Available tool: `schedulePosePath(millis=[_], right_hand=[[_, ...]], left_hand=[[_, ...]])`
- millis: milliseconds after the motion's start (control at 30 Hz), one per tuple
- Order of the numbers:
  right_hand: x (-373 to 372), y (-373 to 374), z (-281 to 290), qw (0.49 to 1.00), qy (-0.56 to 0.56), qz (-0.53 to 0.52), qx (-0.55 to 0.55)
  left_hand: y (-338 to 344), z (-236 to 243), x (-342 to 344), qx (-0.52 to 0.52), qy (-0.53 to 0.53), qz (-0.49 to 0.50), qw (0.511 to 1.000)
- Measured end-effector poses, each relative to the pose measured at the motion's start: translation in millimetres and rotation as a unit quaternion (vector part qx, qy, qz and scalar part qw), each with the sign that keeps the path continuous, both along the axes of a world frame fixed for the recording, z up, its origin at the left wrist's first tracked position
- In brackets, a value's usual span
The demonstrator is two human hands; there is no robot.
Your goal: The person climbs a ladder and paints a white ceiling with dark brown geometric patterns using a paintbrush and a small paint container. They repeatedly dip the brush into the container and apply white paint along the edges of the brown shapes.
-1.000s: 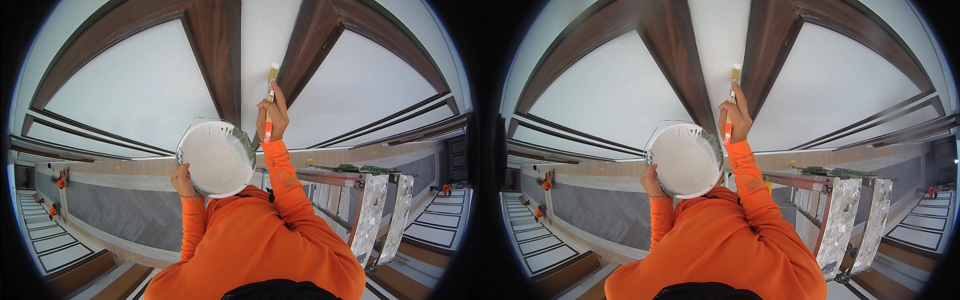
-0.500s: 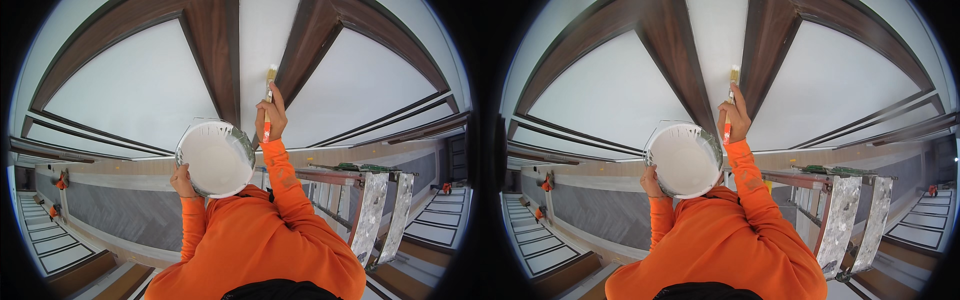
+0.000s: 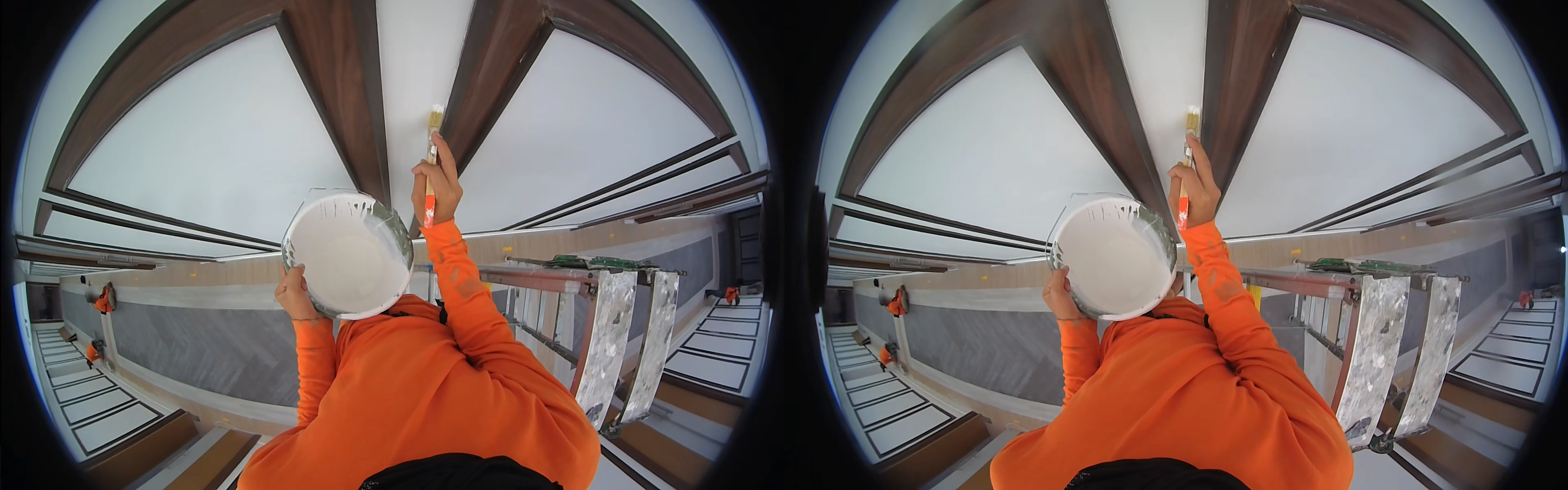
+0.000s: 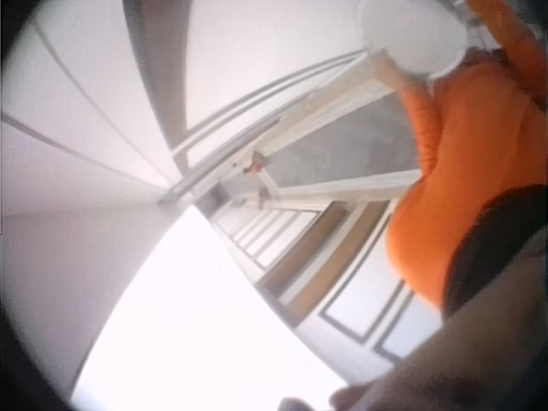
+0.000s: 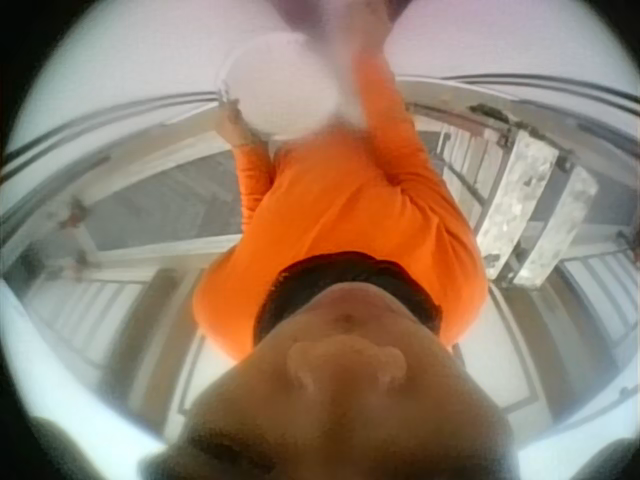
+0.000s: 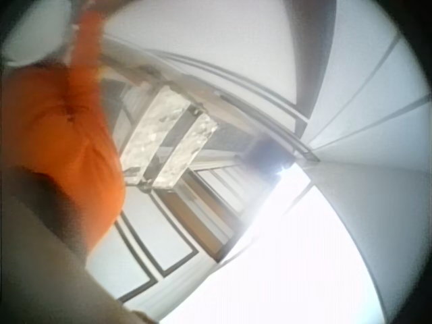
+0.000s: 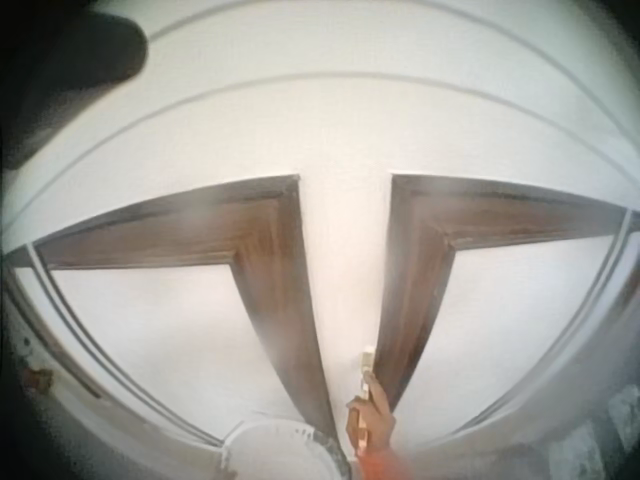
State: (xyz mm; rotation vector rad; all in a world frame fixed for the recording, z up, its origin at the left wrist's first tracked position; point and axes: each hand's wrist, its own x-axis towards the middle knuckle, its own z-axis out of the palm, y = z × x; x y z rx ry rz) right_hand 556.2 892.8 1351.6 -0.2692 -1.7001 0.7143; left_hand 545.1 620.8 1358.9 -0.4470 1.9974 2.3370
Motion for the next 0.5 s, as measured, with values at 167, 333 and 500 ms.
schedulePosePath(millis=[167,333,500], right_hand=[[1.0,-0.3,-7.8,1.000,-0.003,0.003,-0.010],[0.8,0.6,-13.1,1.000,-0.008,-0.006,0.006],[1.7,0.3,-15.6,1.000,-0.012,-0.007,0.005]], left_hand=[[-4.6,-4.6,-0.3,-0.002,0.001,-0.007,1.000],[-3.6,-1.2,2.0,0.009,-0.002,-0.005,1.000],[-7.0,-5.9,1.6,-0.002,0.004,-0.009,1.000]])
